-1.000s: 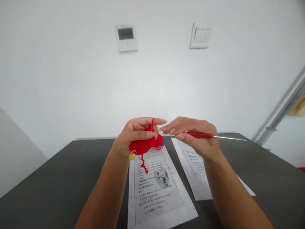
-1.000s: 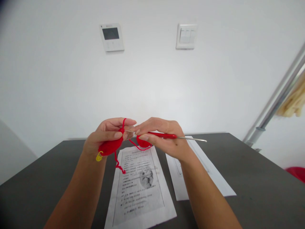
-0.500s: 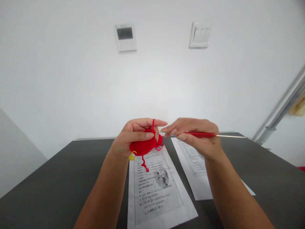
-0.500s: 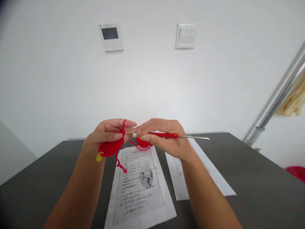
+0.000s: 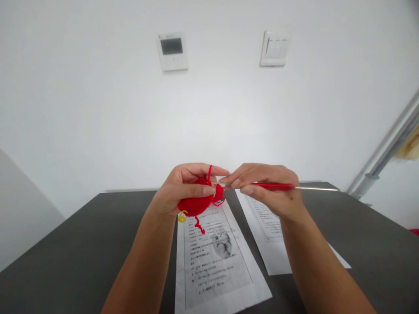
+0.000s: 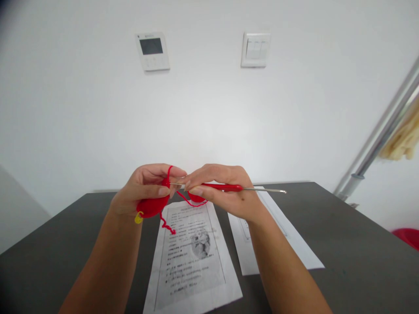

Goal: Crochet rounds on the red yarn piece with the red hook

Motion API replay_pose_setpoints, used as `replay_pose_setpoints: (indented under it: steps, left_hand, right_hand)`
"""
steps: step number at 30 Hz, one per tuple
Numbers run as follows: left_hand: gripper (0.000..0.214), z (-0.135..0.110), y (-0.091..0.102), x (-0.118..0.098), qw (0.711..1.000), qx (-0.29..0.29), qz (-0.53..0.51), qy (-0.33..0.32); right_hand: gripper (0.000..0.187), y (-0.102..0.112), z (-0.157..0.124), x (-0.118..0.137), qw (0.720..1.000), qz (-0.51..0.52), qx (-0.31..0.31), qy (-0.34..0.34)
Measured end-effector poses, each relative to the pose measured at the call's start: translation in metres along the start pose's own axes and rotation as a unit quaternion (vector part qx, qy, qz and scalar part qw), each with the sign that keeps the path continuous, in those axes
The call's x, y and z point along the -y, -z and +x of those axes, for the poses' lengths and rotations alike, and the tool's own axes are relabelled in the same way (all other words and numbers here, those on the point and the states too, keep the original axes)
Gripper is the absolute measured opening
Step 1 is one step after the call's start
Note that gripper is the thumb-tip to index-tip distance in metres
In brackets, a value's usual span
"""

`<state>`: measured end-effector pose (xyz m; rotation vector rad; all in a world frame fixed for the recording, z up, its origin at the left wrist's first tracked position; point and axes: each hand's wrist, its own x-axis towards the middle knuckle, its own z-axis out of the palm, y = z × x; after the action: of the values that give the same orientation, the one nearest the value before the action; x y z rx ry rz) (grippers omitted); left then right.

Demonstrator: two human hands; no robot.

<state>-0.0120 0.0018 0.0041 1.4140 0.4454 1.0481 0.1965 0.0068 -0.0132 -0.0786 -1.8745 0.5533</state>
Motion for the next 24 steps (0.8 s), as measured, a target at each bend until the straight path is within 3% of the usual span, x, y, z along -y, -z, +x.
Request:
replay_pose_setpoints:
  steps: [12, 19, 24]
  left_hand:
    - [0.029, 0.0, 0.005, 0.0, 1.0, 0.015, 0.002, 0.025]
    - [0.033, -0.003, 0.009, 0.0, 0.997, -0.014, 0.056, 0.041]
    - [0.033, -0.003, 0.013, 0.001, 0.999, 0.022, 0.018, 0.039]
  right_hand:
    - [0.017, 0.001, 0.0, 0.0, 1.0, 0.012, 0.01, 0.001]
    - [0.015, 0.001, 0.0, 0.001, 1.0, -0.01, 0.004, -0.017]
    - [0.016, 0.002, 0.0, 0.003, 1.0, 0.003, 0.018, -0.005]
